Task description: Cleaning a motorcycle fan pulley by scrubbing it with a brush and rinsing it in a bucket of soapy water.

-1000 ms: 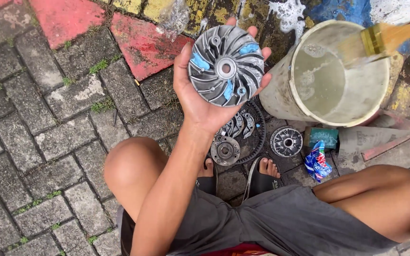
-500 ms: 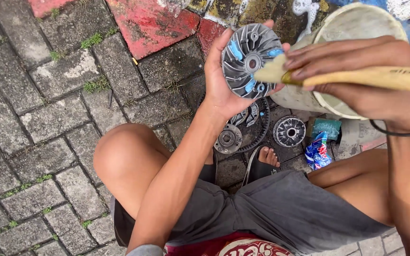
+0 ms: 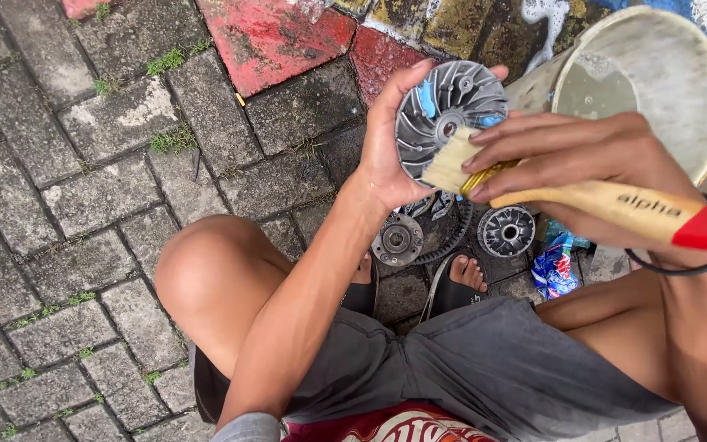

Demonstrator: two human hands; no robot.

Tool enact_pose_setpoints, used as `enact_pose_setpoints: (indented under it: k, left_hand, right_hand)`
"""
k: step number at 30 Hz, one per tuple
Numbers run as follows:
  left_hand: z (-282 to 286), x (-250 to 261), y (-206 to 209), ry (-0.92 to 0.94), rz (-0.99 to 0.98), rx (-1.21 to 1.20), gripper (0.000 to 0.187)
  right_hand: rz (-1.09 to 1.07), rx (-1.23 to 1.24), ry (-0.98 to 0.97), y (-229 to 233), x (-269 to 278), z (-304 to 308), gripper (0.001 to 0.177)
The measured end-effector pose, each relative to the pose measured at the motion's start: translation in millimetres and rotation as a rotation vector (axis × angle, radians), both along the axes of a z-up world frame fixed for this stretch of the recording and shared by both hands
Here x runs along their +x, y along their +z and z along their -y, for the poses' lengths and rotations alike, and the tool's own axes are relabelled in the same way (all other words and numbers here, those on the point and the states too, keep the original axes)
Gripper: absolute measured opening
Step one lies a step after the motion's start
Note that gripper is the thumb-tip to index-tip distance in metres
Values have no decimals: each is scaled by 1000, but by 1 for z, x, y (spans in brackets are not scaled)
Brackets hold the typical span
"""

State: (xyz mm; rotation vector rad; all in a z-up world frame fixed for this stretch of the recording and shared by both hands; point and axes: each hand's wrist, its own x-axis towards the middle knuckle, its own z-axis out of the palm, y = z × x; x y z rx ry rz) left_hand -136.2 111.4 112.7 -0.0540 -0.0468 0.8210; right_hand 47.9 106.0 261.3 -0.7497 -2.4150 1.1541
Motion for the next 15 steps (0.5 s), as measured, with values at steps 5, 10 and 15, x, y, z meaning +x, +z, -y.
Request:
enact_pose_setpoints:
  k: [5,10,15]
  left_hand:
    - [-4,5,-1,-60,5,-72,68]
    - [-5,13,-9,-5,147,36,61]
    - [-3,16,-1,-11,128,2,60]
  right_hand:
    - [32,26,-42,6,4,-5,21]
    - [-20,-24,-53,-6,4,-8,20]
    - [-19,-10,-106,-11,5,-7,17]
